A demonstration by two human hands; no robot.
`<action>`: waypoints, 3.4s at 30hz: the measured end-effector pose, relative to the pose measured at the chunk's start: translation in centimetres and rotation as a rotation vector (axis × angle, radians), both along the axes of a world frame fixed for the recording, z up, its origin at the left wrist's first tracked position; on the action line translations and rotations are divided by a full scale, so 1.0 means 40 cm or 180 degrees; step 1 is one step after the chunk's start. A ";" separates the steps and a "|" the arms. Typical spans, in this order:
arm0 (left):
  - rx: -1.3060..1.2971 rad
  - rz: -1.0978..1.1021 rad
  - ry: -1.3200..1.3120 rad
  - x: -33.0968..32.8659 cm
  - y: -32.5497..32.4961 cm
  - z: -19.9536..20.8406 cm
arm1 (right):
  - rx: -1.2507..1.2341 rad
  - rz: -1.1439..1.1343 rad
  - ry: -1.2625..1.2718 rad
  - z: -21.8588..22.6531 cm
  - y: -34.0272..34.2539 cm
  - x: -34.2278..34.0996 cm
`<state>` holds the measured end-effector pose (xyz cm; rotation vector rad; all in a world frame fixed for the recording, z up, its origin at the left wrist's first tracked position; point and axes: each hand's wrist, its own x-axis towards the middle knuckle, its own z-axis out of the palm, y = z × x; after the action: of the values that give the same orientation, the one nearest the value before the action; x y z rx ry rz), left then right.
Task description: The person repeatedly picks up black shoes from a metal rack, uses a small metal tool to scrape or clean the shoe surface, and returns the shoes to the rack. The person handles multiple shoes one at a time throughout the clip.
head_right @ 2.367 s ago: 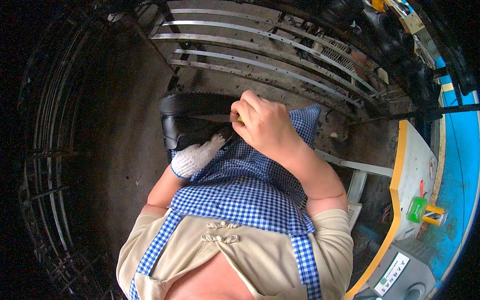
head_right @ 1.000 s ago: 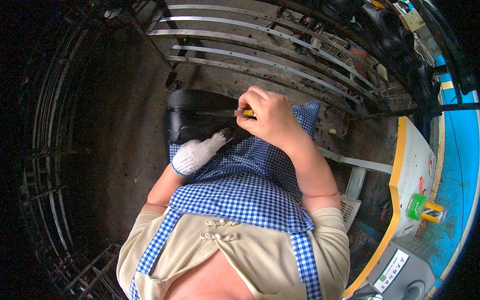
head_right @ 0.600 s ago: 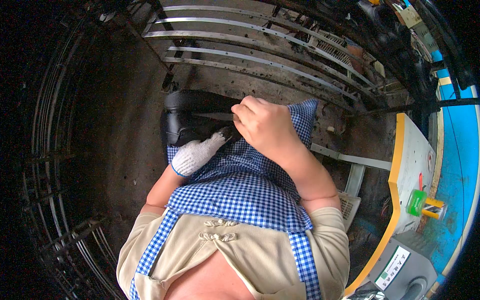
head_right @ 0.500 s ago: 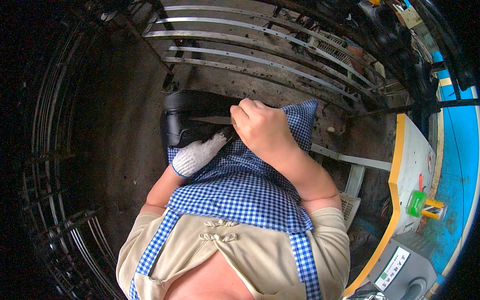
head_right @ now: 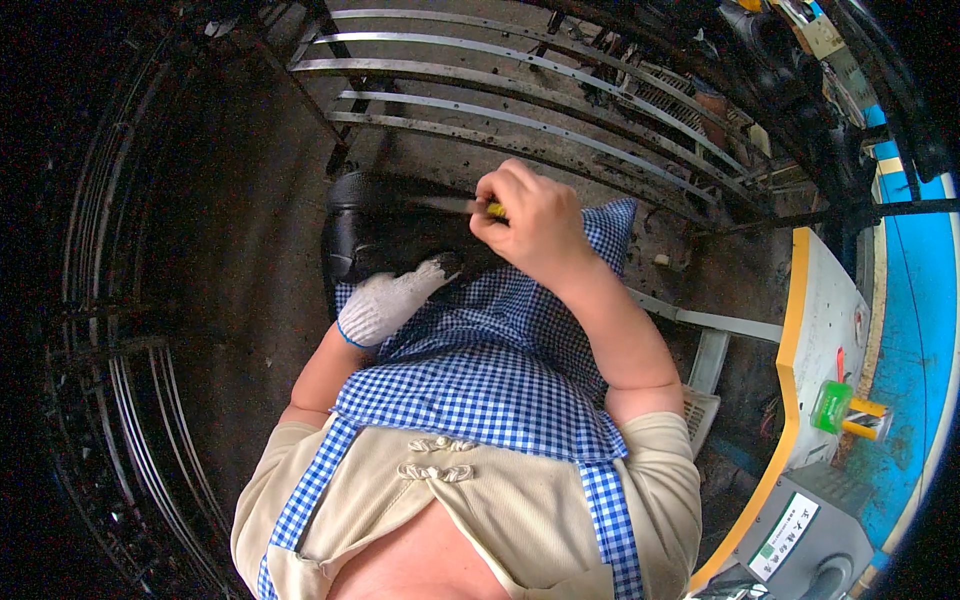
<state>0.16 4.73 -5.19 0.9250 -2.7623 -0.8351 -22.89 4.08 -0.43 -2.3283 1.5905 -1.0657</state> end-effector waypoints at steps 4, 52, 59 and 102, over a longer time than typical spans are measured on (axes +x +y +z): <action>0.0120 0.0147 0.0057 0.011 -0.008 -0.012 | 0.0629 -0.0003 -0.0924 0.018 0.004 -0.011; -0.1821 -0.0528 0.0042 -0.020 0.024 -0.091 | -0.0236 -0.0060 0.1030 0.015 0.056 0.052; -0.0366 -0.0090 -0.0360 -0.014 0.017 0.015 | -0.0044 0.0099 0.0695 -0.010 0.020 0.015; -0.0181 0.0483 -0.0081 0.043 0.008 0.004 | 0.0232 -0.0148 0.0764 0.044 0.134 -0.019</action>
<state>1.89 5.05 -5.02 1.1252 -2.6800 -0.7218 -23.66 9.45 1.35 -2.4580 1.7394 -0.7449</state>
